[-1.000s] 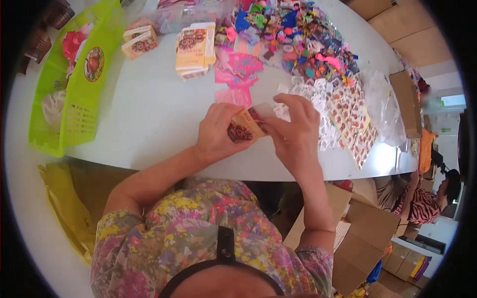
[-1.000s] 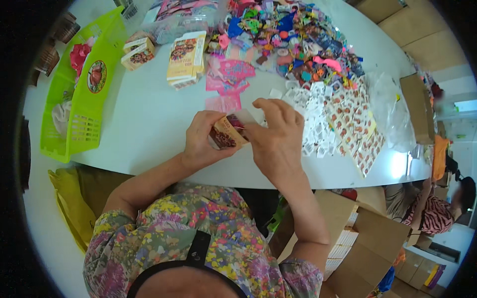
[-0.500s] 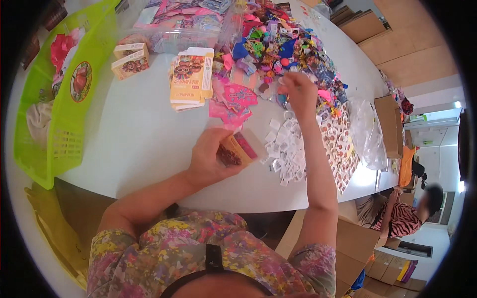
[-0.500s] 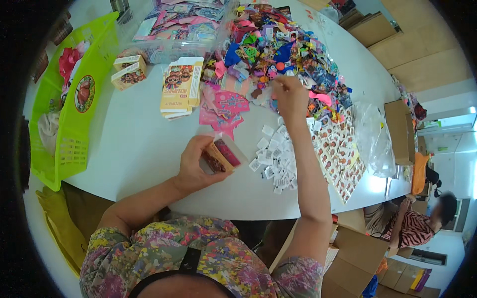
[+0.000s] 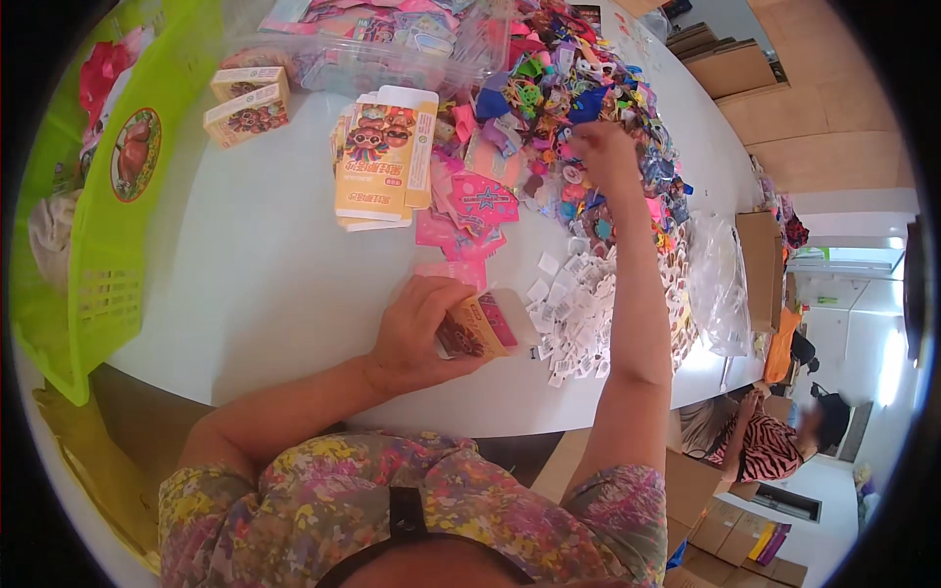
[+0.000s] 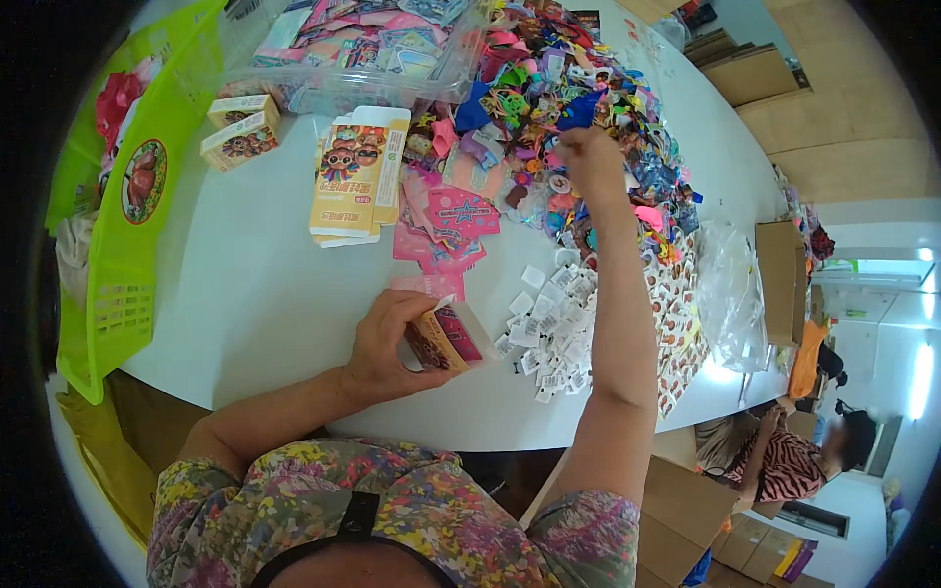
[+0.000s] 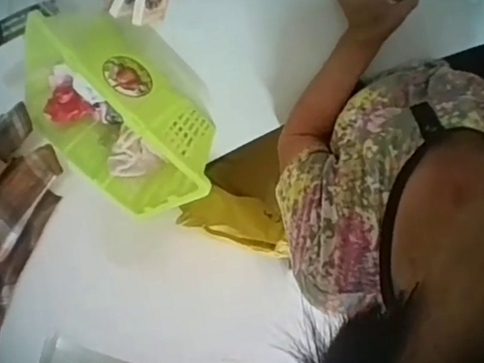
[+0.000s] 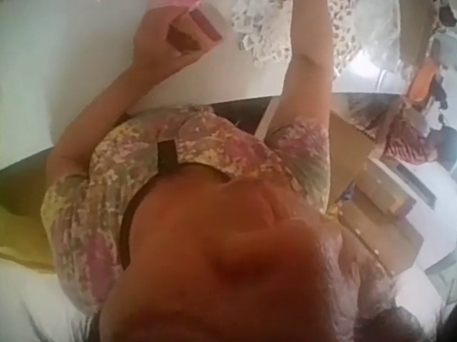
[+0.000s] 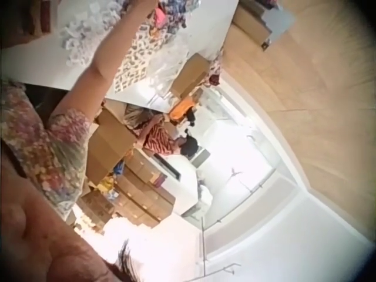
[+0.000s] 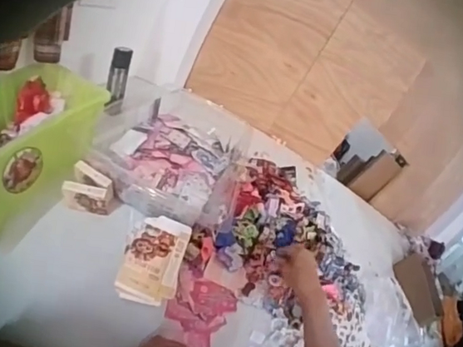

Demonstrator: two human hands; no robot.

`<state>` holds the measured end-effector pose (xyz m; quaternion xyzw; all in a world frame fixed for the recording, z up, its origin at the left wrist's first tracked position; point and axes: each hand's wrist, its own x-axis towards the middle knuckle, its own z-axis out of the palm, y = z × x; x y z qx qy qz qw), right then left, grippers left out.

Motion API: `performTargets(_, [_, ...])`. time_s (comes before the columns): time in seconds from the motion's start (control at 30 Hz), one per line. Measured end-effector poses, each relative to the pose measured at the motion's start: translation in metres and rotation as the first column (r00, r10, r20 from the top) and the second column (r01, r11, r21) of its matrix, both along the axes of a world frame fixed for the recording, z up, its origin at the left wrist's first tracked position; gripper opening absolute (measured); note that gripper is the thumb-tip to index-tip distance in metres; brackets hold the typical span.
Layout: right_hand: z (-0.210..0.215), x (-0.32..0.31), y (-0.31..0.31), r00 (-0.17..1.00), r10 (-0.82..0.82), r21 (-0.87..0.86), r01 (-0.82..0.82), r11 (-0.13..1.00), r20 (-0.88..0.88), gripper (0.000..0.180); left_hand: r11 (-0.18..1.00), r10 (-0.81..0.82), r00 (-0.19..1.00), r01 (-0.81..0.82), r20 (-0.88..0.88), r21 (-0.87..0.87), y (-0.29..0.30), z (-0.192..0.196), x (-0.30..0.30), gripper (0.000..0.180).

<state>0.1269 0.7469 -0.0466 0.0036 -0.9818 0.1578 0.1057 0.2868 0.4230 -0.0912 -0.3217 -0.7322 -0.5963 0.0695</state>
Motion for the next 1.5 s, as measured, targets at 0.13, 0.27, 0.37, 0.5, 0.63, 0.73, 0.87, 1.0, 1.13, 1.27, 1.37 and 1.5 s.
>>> performTargets(0.13, [-0.013, 0.010, -0.025, 0.997, -0.027, 0.250, 0.007, 0.968, 0.075, 0.022, 1.000, 0.016, 1.000, -0.016, -0.013, 0.005, -0.002, -0.002, 0.000, 0.072])
performTargets(0.27, [-0.023, 0.017, 0.005, 0.992, 0.068, 0.238, -0.042, 0.970, -0.102, 0.022, 1.000, 0.009, 0.999, -0.008, -0.034, 0.020, 0.000, 0.003, 0.003, 0.071])
performTargets(0.37, [-0.015, 0.031, 0.010, 0.990, -0.140, -0.129, 0.141, 0.981, 0.023, 0.018, 0.999, 0.008, 1.000, -0.008, -0.027, 0.032, 0.001, 0.002, 0.004, 0.071])
performTargets(0.5, [0.032, 0.067, -0.026, 0.954, -0.087, -0.861, 0.297, 0.413, 0.287, 0.016, 0.999, 0.038, 0.999, -0.038, -0.007, 0.039, 0.000, -0.003, 0.004, 0.073])
performTargets(0.63, [0.087, 0.129, -0.094, 0.925, 0.194, -0.864, 0.211, 0.457, 0.328, 0.012, 0.992, 0.129, 0.991, -0.129, -0.038, -0.001, 0.004, -0.006, 0.005, 0.074])
performTargets(0.73, [0.093, 0.165, -0.129, 0.909, 0.254, -0.682, 0.043, 0.730, 0.330, 0.012, 0.990, 0.131, 0.991, -0.133, -0.040, -0.037, 0.005, -0.005, 0.004, 0.074])
performTargets(0.87, [0.084, 0.187, -0.152, 0.957, 0.241, -0.313, -0.181, 0.932, 0.163, 0.015, 0.983, 0.149, 0.983, -0.159, -0.106, -0.093, 0.006, -0.010, 0.006, 0.074])
performTargets(1.0, [0.086, 0.200, -0.163, 0.973, 0.213, -0.336, -0.172, 0.926, 0.090, 0.021, 0.976, 0.187, 0.968, -0.202, -0.166, -0.078, 0.005, -0.010, 0.009, 0.076])
performTargets(1.13, [0.076, 0.209, -0.168, 0.986, 0.147, -0.343, -0.166, 0.924, -0.081, 0.029, 0.981, 0.173, 0.969, -0.186, -0.175, -0.060, 0.002, -0.008, 0.015, 0.077])
performTargets(1.27, [0.065, 0.217, -0.176, 0.985, 0.158, -0.519, -0.172, 0.837, -0.071, 0.032, 0.977, 0.189, 0.955, -0.206, -0.229, -0.052, 0.003, -0.009, 0.014, 0.077])
performTargets(1.37, [0.059, 0.214, -0.170, 0.984, 0.154, -0.590, -0.179, 0.787, -0.093, 0.032, 0.983, 0.165, 0.962, -0.179, -0.217, -0.045, 0.002, -0.009, 0.011, 0.077])
performTargets(1.5, [0.055, 0.215, -0.166, 0.989, 0.112, -0.586, -0.146, 0.797, -0.094, 0.029, 0.982, 0.160, 0.960, -0.179, -0.231, -0.063, 0.005, -0.011, 0.010, 0.077])
